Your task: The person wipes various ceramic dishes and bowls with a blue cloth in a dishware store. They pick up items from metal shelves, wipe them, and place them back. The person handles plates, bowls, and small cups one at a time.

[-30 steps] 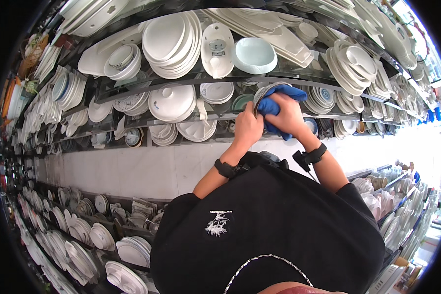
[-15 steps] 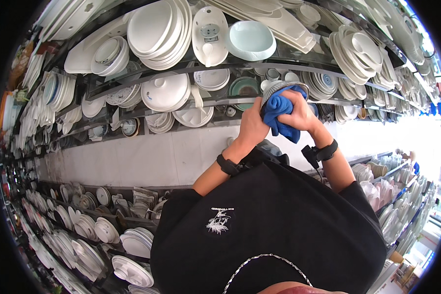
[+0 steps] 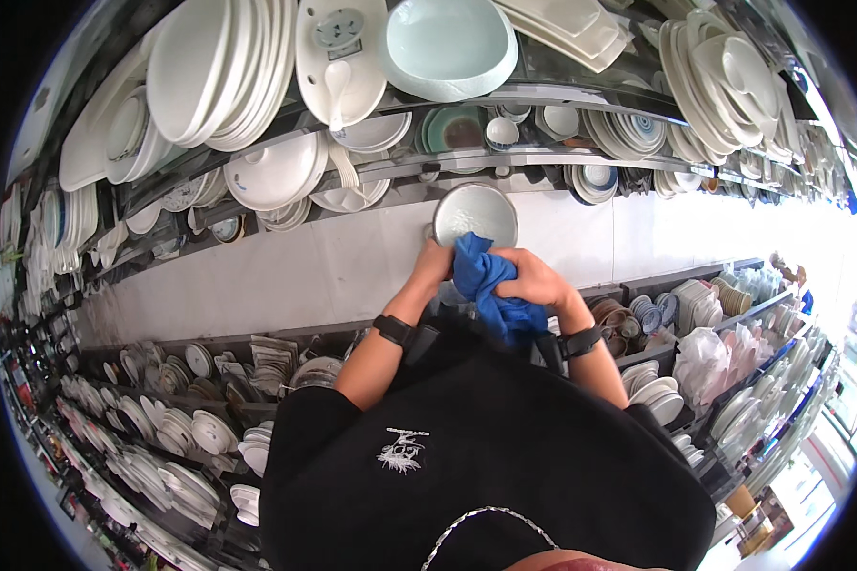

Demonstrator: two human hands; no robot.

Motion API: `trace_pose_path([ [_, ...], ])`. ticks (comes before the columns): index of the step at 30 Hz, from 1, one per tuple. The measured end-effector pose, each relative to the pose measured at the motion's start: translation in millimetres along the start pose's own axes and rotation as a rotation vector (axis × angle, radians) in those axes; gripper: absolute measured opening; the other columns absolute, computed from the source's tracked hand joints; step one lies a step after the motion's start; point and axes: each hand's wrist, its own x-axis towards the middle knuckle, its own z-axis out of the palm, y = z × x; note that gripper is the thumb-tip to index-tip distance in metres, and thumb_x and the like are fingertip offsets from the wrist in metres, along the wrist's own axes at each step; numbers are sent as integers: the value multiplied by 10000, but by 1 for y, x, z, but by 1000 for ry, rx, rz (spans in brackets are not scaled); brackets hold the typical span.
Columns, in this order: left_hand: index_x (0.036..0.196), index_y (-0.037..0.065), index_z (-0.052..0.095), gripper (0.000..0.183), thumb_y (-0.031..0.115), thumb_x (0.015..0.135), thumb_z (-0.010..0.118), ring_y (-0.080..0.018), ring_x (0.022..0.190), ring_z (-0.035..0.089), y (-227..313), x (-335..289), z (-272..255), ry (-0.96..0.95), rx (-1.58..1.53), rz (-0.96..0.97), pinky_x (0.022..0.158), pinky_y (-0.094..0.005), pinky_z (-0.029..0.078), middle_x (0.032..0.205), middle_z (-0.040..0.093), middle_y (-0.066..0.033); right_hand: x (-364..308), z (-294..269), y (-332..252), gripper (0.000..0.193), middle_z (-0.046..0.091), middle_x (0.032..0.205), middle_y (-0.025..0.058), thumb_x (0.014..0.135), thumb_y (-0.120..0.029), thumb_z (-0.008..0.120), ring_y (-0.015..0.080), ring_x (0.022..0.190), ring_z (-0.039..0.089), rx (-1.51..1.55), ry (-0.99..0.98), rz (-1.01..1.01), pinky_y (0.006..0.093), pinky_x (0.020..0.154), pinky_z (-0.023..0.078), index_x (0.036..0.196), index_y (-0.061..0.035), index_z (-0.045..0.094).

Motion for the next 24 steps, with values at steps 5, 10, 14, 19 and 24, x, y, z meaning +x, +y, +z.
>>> trace_pose_path([
  [5,1175,-55,645,353,155,912,539,-235,743,724,-8,67,-24,56,59,-158,636,-356,588,941,730,-174,13,-12,44,498,733,968,160,725,-176,742,244,918,698,-155,72,148,351,882,533,1206,-56,690],
  [10,1165,-112,603,348,103,910,503,-250,680,718,-19,160,-34,132,-25,-109,581,-328,588,867,714,-202,42,-30,100,546,736,986,186,707,-234,763,308,941,708,-94,44,174,379,891,534,1222,-70,690],
  [14,1117,-135,622,331,85,912,483,-271,658,722,-21,203,-28,182,-156,-34,550,-331,582,841,717,-206,69,-42,127,559,726,974,210,695,-246,766,330,945,708,-194,69,180,392,878,534,1221,-70,692],
  [19,1103,-135,628,310,74,913,501,-272,677,720,-27,247,-37,177,-212,-43,575,-323,588,877,721,-210,96,-49,150,574,711,967,230,692,-250,763,354,934,700,-95,115,173,397,863,532,1228,-59,687],
  [24,1136,-109,604,295,127,989,506,-258,773,722,-35,272,-39,177,-212,-25,665,-321,588,940,723,-203,107,-49,167,575,709,979,240,698,-254,757,380,935,693,-87,134,129,397,865,532,1230,-48,683],
])
